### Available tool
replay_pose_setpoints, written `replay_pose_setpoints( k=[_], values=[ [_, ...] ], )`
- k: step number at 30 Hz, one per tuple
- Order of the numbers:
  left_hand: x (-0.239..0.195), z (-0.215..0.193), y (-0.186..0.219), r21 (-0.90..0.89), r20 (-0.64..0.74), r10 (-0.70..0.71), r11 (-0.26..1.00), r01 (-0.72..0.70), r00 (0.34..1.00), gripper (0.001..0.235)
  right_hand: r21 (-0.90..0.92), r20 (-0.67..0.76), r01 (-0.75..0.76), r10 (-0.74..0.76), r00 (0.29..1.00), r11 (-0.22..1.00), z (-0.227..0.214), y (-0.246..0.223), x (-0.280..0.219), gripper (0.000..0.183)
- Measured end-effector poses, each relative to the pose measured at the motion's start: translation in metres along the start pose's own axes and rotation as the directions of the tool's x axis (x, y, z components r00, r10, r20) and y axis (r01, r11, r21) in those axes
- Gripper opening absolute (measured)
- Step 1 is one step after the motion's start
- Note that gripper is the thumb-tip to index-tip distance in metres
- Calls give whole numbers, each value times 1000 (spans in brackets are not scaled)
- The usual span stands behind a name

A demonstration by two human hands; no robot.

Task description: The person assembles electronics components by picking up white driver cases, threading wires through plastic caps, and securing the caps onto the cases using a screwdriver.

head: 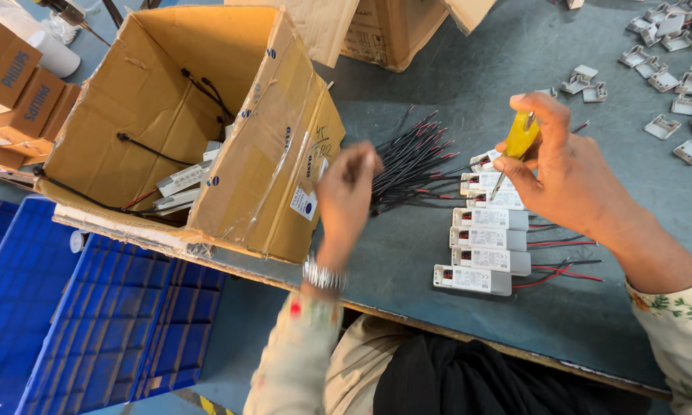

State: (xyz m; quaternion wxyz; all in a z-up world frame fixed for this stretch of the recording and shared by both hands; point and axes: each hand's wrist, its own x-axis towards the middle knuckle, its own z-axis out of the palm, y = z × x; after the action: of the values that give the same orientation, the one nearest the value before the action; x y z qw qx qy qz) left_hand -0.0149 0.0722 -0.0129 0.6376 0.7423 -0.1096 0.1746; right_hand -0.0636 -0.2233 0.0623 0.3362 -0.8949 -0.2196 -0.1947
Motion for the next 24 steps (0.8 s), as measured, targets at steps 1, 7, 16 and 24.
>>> replay_pose_setpoints(
  k=[1, 7, 16, 24],
  values=[
    [32, -2, -11, 282, 27, 170, 944, -171, 985, 18, 1, -3, 8, -8, 1000, 1000, 0, -1, -1, 68],
    [116, 26, -96, 930, 287, -54, 255, -264, 956, 18, 19, -14, 21, -21, 1000, 1000, -2, -3, 0, 70],
    [125, 18, -133, 875, 468, 131, 71, -479, 874, 13, 11, 13, -38, 38, 999, 999, -1, -2, 0, 67],
    [161, 25, -97, 794, 273, 354, 442, -418, 894, 13, 51, -3, -52, 52, 999, 997, -1, -2, 4, 69]
  ],
)
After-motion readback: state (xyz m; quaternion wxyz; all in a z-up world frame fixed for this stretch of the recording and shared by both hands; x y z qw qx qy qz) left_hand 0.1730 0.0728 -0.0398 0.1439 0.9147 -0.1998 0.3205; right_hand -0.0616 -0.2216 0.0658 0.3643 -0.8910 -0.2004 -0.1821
